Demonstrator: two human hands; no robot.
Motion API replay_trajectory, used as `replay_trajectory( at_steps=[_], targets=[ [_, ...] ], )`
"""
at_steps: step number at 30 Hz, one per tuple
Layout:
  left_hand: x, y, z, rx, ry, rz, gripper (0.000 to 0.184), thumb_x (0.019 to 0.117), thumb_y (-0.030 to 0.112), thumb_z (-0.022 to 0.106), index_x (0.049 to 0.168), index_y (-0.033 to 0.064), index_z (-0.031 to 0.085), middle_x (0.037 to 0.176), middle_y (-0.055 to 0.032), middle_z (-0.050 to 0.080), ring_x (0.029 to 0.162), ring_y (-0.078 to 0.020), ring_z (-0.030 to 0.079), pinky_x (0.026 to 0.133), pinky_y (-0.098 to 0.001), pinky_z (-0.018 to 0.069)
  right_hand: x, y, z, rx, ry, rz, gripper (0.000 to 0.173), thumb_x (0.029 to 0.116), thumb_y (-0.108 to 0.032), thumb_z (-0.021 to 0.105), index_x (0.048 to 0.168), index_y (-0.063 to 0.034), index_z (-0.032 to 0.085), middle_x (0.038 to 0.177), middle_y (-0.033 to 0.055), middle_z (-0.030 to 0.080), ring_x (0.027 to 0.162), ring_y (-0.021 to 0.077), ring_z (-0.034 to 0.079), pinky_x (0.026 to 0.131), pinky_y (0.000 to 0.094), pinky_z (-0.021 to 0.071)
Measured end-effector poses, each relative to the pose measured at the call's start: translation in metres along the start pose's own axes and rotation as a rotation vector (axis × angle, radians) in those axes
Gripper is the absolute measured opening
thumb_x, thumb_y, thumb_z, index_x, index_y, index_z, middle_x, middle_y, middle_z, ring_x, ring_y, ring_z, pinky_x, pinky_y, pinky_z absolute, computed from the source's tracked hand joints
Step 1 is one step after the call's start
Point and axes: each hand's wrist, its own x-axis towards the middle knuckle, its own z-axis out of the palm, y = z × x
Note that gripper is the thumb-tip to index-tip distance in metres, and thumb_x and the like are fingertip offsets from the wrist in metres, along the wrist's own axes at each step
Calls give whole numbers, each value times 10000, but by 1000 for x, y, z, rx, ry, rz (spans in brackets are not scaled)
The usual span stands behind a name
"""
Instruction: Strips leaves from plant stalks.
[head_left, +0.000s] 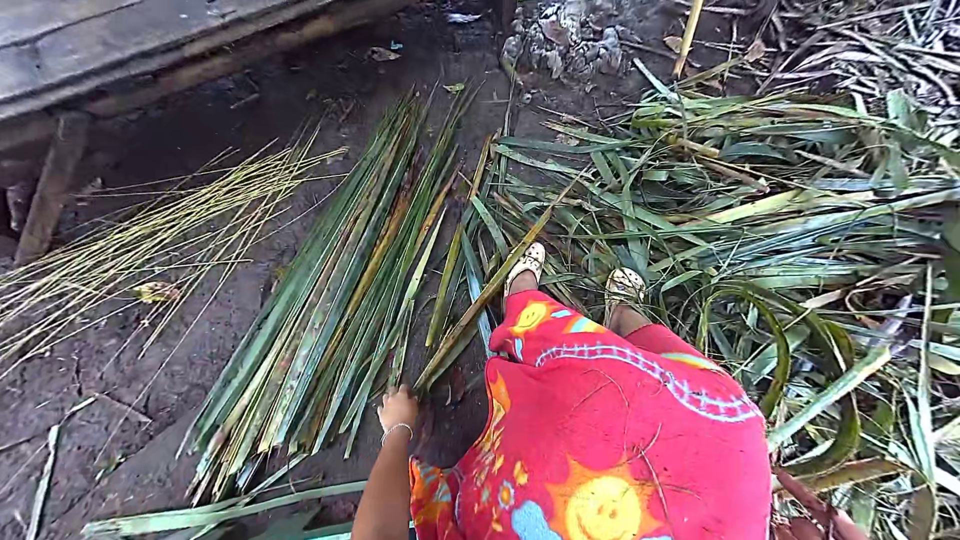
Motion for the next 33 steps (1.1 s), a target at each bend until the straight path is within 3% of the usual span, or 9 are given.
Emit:
replay_trajectory(
  at_steps=[3,6,12,17,20,22,26,29,33],
  targets=[
    [-2,-3,-4,-163,17,138,367,1002,259,649,1298,43,661,1322,-224,636,1275,-396,585,1082,-584,447,73,60,-75,278,-238,-167,441,1101,-309,188,1321,-167,542,693,-101,547,560,-14,539,573,160,476],
    [-19,4,-25,-467,142,337,276,968,155,705,1144,-56,690,1073,-234,707,1014,-350,685,963,-531,516,89,81,-84,569,-217,-285,611,1095,-433,102,1161,-215,669,543,-133,560,453,-12,507,482,172,449],
    [-63,46,-84,-546,503,699,167,908,119,700,922,-47,719,880,-156,680,813,-234,666,774,-419,553,80,92,-72,510,-98,-305,382,1106,-218,221,1247,-189,575,593,-118,580,475,3,550,484,174,487],
    [-115,106,-148,-471,688,936,216,903,194,676,861,-13,724,849,-108,646,760,-164,633,700,-326,532,66,73,-68,155,-270,-319,436,1086,-231,148,1421,-181,424,595,-134,531,462,5,513,466,192,480],
    [-150,142,-179,-401,746,1102,238,901,246,662,835,26,721,819,-67,631,706,-96,612,642,-252,517,58,41,-61,-171,-350,-729,587,1081,-453,302,1535,-80,315,707,-155,535,544,-43,489,535,159,467],
    [-172,161,-194,-385,728,1215,253,907,275,664,838,41,728,821,-45,631,689,-47,592,628,-199,498,43,6,-50,-493,-245,-1100,792,1047,-649,268,1573,-61,338,821,-58,586,599,-16,464,570,200,457],
    [-210,185,-212,-370,627,1395,276,909,336,673,831,78,734,819,7,618,690,37,562,614,-115,469,15,-58,-22,-898,158,-1645,679,1071,-586,283,1525,-113,458,690,56,613,543,189,561,479,400,473],
    [-231,192,-214,-346,545,1476,272,902,334,678,830,77,728,809,11,610,695,49,554,611,-100,461,4,-94,-11,-1056,327,-1819,605,1053,-483,408,1492,-78,508,621,50,602,495,237,569,437,403,448],
    [-249,192,-213,-343,428,1540,249,904,297,704,828,61,725,808,5,603,719,50,550,628,-88,456,-1,-111,-11,-1185,310,-1780,574,1017,-471,464,1478,-139,548,582,9,574,463,224,555,408,399,429]
  ],
)
